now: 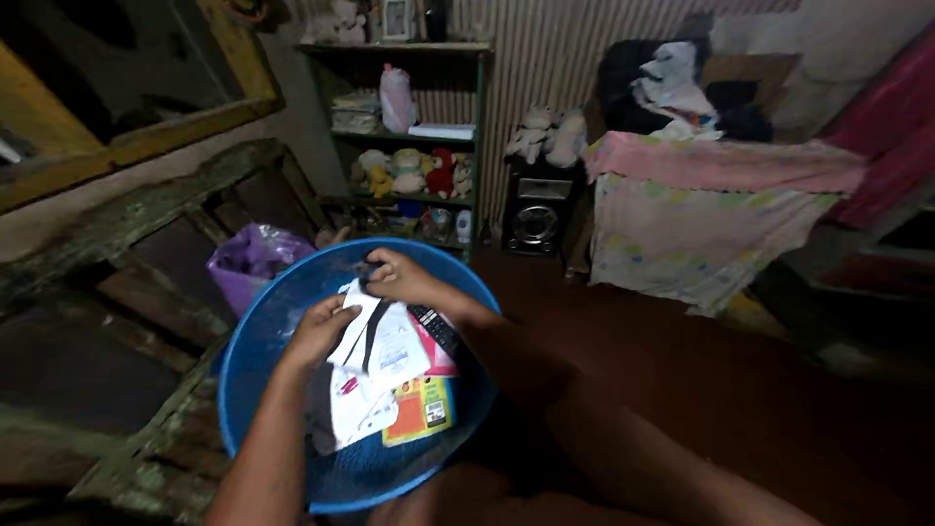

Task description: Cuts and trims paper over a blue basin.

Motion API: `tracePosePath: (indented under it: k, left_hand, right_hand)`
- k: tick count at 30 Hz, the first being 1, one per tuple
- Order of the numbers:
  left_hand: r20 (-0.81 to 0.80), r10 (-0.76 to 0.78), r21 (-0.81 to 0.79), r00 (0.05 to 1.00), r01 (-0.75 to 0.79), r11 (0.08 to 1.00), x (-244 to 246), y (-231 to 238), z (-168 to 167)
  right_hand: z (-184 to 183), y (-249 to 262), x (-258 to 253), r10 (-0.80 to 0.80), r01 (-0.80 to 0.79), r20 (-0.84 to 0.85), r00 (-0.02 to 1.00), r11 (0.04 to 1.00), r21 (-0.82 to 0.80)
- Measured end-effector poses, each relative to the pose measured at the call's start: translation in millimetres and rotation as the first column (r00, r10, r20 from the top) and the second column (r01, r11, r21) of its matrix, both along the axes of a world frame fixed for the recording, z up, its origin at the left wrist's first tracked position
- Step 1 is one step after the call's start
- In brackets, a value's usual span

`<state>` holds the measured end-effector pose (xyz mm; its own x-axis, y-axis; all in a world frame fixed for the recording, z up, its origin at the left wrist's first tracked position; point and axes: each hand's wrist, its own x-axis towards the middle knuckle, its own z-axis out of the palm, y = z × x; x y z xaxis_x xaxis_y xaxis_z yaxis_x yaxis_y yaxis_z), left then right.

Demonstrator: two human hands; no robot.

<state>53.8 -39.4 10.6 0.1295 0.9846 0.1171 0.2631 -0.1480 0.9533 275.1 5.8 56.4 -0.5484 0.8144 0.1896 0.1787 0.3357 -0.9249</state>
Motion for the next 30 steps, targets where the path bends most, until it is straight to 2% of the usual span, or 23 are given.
tracePosePath:
  k: [2, 3, 5, 7, 11, 14, 18, 22, 25, 30]
  left_hand:
    - [0.047, 0.053, -0.034, 0.997, -0.052, 0.998, -3.9, 2.5, -1.0]
    - [0.082, 0.069, -0.043, 0.994, -0.065, 0.997, -7.6, 4.9, -3.2]
    - [0.161, 0.094, -0.044, 0.982, -0.088, 0.995, -11.4, 8.9, -5.9]
    - [0.264, 0.127, -0.053, 0.956, -0.117, 0.992, -10.7, 12.3, -4.8]
    - [0.368, 0.127, -0.074, 0.921, -0.107, 0.991, -13.2, 14.9, -7.3]
    - [0.314, 0.105, -0.049, 0.943, -0.095, 0.994, -8.9, 14.3, -6.6]
    - [0.254, -0.012, -0.031, 0.967, 0.021, 0.999, -1.4, 12.7, -3.1]
    - [0.364, -0.129, -0.119, 0.922, 0.183, 0.976, 4.4, 6.9, -1.7]
    - [0.361, -0.061, -0.204, 0.931, 0.143, 0.968, 9.1, -3.6, -1.3]
    - [0.325, -0.026, -0.267, 0.945, 0.118, 0.957, 10.0, -9.7, 3.6]
  right_hand:
    - [10.8, -23.2, 11.3, -0.030, 0.028, -0.033, 0.999, 0.997, -0.072]
    - [1.2, -19.2, 18.1, -0.004, -0.004, -0.093, 0.996, 0.996, -0.085]
    - [-46.9, 26.2, 23.2, 0.148, -0.168, -0.285, 0.947, 0.985, -0.048]
    - [-52.4, 43.1, 17.2, 0.143, -0.197, -0.337, 0.931, 0.972, -0.132]
    - [-17.8, 34.4, 3.0, 0.039, -0.124, -0.304, 0.952, 0.957, -0.262]
    - [-13.0, 31.8, -5.0, 0.029, -0.110, -0.275, 0.961, 0.952, -0.284]
    - [-15.3, 28.7, -7.4, 0.035, -0.083, -0.214, 0.976, 0.972, -0.218]
    - [-17.4, 28.7, -7.9, 0.035, -0.055, -0.125, 0.991, 0.986, -0.160]
    - [-18.6, 24.7, -6.5, 0.024, -0.038, -0.107, 0.994, 0.990, -0.134]
    - [0.6, -13.8, 4.9, -0.035, 0.028, -0.074, 0.997, 0.996, -0.090]
